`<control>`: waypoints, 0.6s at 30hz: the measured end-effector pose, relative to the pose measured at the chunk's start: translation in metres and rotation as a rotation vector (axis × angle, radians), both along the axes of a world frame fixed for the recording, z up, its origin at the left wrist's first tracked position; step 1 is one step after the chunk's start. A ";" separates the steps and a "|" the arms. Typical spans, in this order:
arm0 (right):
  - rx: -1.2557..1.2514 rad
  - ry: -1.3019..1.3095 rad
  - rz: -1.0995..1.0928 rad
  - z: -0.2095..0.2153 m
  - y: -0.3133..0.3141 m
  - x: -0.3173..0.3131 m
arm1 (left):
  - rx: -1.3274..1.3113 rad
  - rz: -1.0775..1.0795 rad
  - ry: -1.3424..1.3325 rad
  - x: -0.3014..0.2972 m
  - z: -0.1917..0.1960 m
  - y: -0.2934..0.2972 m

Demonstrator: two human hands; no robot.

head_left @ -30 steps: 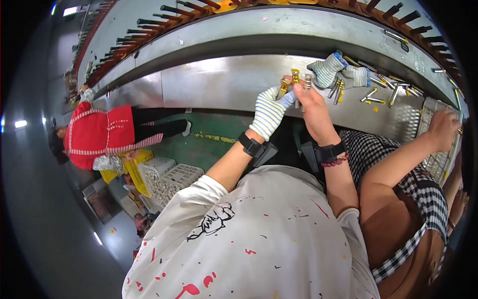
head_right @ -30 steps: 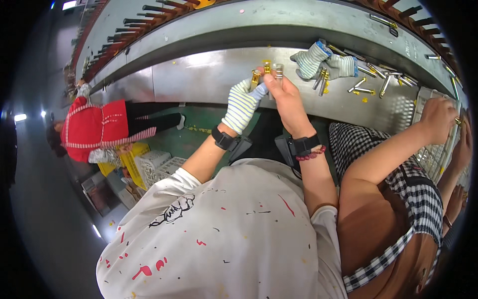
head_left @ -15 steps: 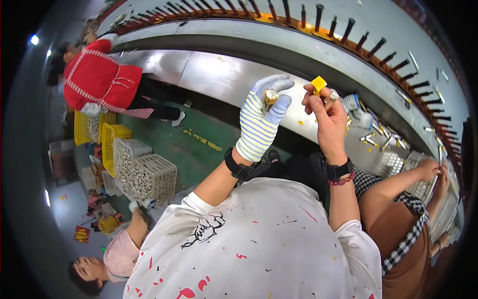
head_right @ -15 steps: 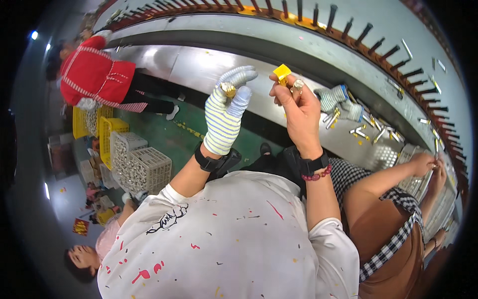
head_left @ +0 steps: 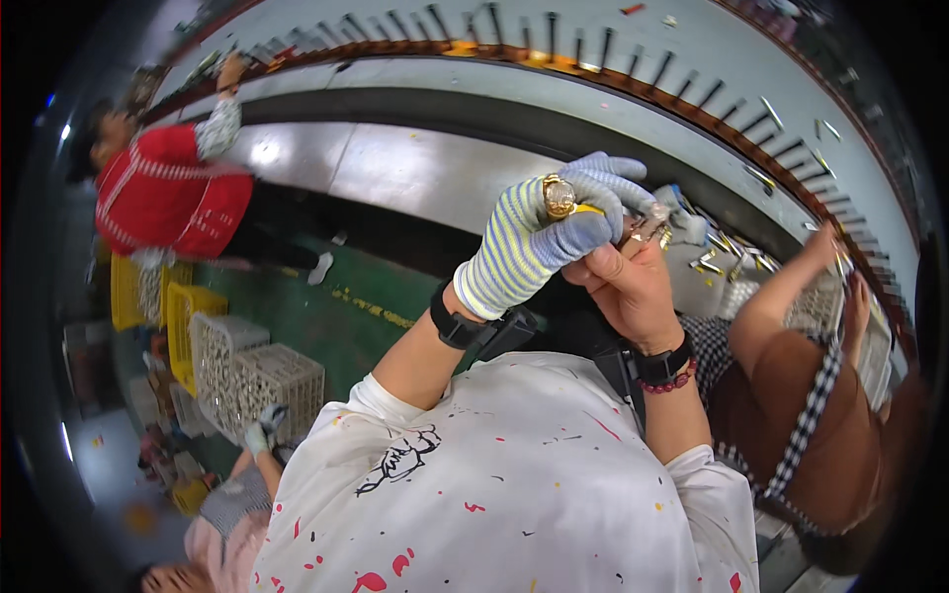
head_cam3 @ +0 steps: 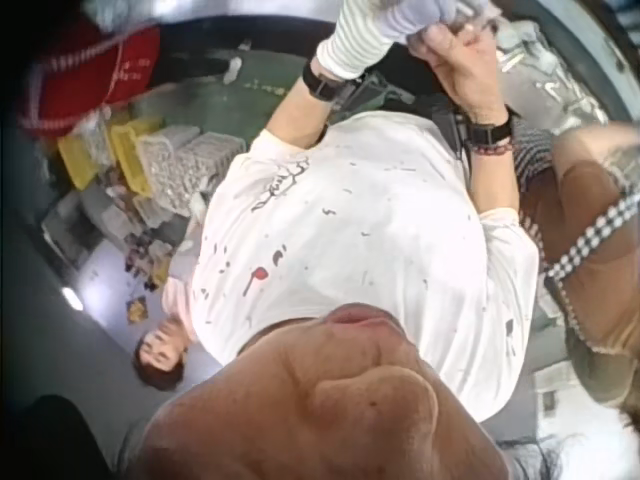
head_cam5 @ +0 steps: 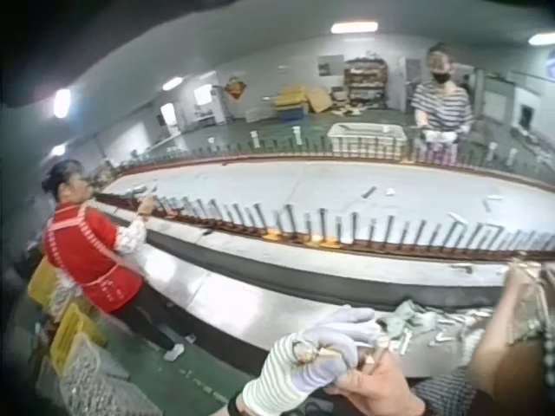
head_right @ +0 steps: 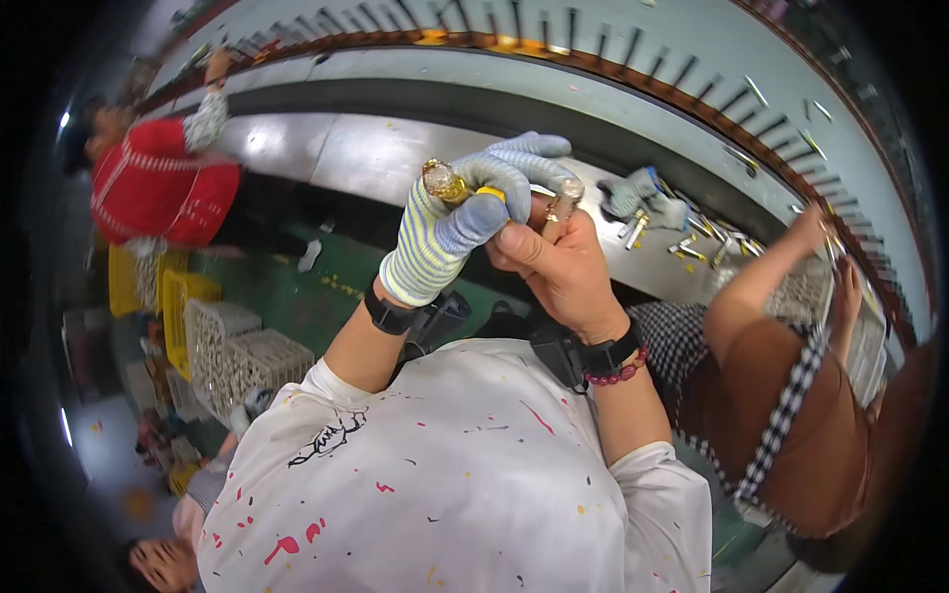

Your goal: Assembling small yellow plastic caps onto metal rods at a production line workstation and transporting a crate of the items to a sorting area.

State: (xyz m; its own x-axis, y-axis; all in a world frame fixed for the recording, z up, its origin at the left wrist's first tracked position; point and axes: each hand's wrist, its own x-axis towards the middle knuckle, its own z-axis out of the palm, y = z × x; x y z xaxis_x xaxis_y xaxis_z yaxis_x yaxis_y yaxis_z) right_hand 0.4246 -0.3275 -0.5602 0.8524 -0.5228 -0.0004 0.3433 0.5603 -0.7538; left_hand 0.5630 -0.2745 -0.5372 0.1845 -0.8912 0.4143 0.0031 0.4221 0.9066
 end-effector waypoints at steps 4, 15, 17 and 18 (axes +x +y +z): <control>0.111 -0.032 -0.067 0.011 0.001 -0.029 | 0.180 -0.168 0.224 -0.033 0.017 -0.010; -0.269 0.293 -0.695 0.032 -0.011 -0.113 | 0.278 -0.233 -0.149 -0.105 -0.013 -0.057; -0.363 0.286 -1.011 0.027 -0.019 -0.129 | 0.409 -0.245 -0.183 -0.125 -0.030 -0.078; -0.442 0.402 -1.047 0.021 -0.021 -0.133 | 0.438 -0.302 -0.028 -0.138 -0.033 -0.083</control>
State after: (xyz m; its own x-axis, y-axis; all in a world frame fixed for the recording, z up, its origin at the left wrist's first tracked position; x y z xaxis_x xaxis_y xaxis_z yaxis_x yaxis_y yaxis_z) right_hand 0.2913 -0.3485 -0.5393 -0.0056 -0.9828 0.1849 0.1737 -0.1830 -0.9676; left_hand 0.4251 -0.3578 -0.5700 -0.1127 -0.9936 -0.0070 0.0394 -0.0115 0.9992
